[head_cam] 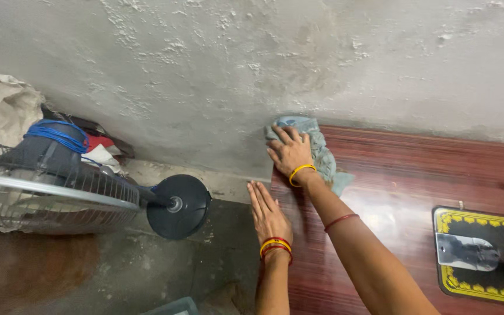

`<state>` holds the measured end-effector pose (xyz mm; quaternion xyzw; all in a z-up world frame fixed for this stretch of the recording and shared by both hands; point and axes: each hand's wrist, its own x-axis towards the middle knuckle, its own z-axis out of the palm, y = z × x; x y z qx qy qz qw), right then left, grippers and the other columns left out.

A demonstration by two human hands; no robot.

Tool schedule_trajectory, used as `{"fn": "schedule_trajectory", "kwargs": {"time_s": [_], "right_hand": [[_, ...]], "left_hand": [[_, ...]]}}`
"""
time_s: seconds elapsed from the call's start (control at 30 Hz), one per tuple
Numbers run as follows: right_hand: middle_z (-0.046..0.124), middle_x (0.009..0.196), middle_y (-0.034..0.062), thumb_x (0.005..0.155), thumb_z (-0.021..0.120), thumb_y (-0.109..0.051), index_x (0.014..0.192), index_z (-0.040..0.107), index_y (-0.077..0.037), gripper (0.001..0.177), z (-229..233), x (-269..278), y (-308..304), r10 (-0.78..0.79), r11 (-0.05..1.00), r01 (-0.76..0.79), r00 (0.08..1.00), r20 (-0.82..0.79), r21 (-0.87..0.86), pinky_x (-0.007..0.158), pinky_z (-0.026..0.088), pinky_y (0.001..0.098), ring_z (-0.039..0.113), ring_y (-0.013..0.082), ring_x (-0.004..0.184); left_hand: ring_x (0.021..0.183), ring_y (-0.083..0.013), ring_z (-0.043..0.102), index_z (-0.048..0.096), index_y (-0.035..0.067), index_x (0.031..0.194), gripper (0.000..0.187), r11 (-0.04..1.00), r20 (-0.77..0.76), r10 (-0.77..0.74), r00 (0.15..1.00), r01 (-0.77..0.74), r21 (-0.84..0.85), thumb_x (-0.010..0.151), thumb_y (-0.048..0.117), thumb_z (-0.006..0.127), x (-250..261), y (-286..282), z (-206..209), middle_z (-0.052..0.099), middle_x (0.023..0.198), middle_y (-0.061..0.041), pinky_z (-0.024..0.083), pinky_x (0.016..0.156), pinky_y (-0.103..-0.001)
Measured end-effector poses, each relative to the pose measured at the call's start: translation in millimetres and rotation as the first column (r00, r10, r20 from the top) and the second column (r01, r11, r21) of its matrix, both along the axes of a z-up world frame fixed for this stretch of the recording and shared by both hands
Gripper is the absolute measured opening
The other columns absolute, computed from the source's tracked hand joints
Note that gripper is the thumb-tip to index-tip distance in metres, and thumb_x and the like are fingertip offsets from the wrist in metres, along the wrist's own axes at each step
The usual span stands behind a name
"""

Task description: The person wipes the wooden table and the black sewing machine with a cloth, then handles the drive belt at the base of the machine. The person cleans the table surface, the machine body, and the handwheel, then inspects the belt.

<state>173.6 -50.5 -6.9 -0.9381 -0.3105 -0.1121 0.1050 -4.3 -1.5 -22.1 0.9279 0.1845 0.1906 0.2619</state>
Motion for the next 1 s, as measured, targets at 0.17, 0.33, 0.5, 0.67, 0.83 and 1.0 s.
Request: {"fn": "schedule_trajectory", "kwargs": {"time_s": [0.17,0.33,0.5,0.67,0.83,1.0], "right_hand": [[0.042,0.161,0.008,0.096,0.058,-0.04,0.14,0.061,-0.026,0.046,-2,-41,-41,0.145,0.981,-0.144,0.989,0.004,0.133,0.109,0.034,0.0544,0.043,0.0298,0.14],[0.038,0.162,0.002,0.097,0.055,-0.046,0.147,0.053,-0.04,0.05,13,-48,-131,-0.031,0.999,0.03,0.998,-0.055,-0.013,0.117,0.022,0.0613,0.038,0.0283,0.145],[0.016,0.17,-0.0022,0.099,0.049,-0.055,0.154,0.034,-0.049,0.058,19,-7,-192,-0.098,0.961,0.029,0.966,-0.24,-0.276,0.117,0.009,0.0718,0.016,0.0263,0.156],[-0.001,0.173,-0.0006,0.095,0.047,-0.063,0.159,0.018,-0.051,0.071,34,32,-203,-0.028,0.88,-0.172,0.912,-0.409,-0.444,0.118,0.01,0.0713,0.001,0.0304,0.159],[-0.007,0.173,-0.0008,0.092,0.047,-0.069,0.159,0.012,-0.052,0.077,43,59,-210,0.098,0.791,-0.36,0.873,-0.478,-0.495,0.121,0.007,0.0686,-0.005,0.0297,0.159],[-0.012,0.173,0.0029,0.093,0.046,-0.068,0.161,0.009,-0.048,0.08,31,89,-216,0.271,0.674,-0.539,0.817,-0.51,-0.505,0.12,0.008,0.0691,-0.006,0.0309,0.159]], "left_hand": [[0.155,-0.0343,0.018,0.024,-0.006,0.154,0.06,0.998,0.008,-0.044,0.999,0.044,0.036,0.101,0.012,0.046,-3,0,4,0.023,0.164,-0.023,0.026,0.122,-0.044],[0.159,-0.0276,0.016,0.025,0.001,0.159,0.07,0.944,-0.175,-0.188,0.966,0.227,0.241,0.092,0.004,0.045,-3,2,-2,0.021,0.17,-0.014,0.024,0.126,-0.037],[0.154,-0.0324,0.014,0.022,-0.004,0.155,0.071,0.896,-0.05,-0.429,0.902,0.432,0.098,0.099,0.028,0.052,30,-41,-2,0.019,0.166,-0.02,0.015,0.124,-0.044],[0.152,-0.042,0.014,0.029,-0.013,0.149,0.082,0.926,-0.102,-0.371,0.923,0.376,0.032,0.093,0.037,0.06,65,-166,17,0.021,0.161,-0.032,0.016,0.122,-0.049],[0.144,-0.0453,0.032,0.046,-0.008,0.141,0.058,0.829,-0.684,-0.438,0.583,0.557,-0.056,0.099,0.031,0.054,94,-276,39,0.038,0.151,-0.034,0.029,0.117,-0.049],[0.145,-0.0376,0.036,0.046,0.003,0.144,0.054,0.616,-0.665,-0.583,0.467,0.788,0.013,0.098,0.03,0.05,143,-357,48,0.041,0.154,-0.024,0.032,0.118,-0.045]]}}
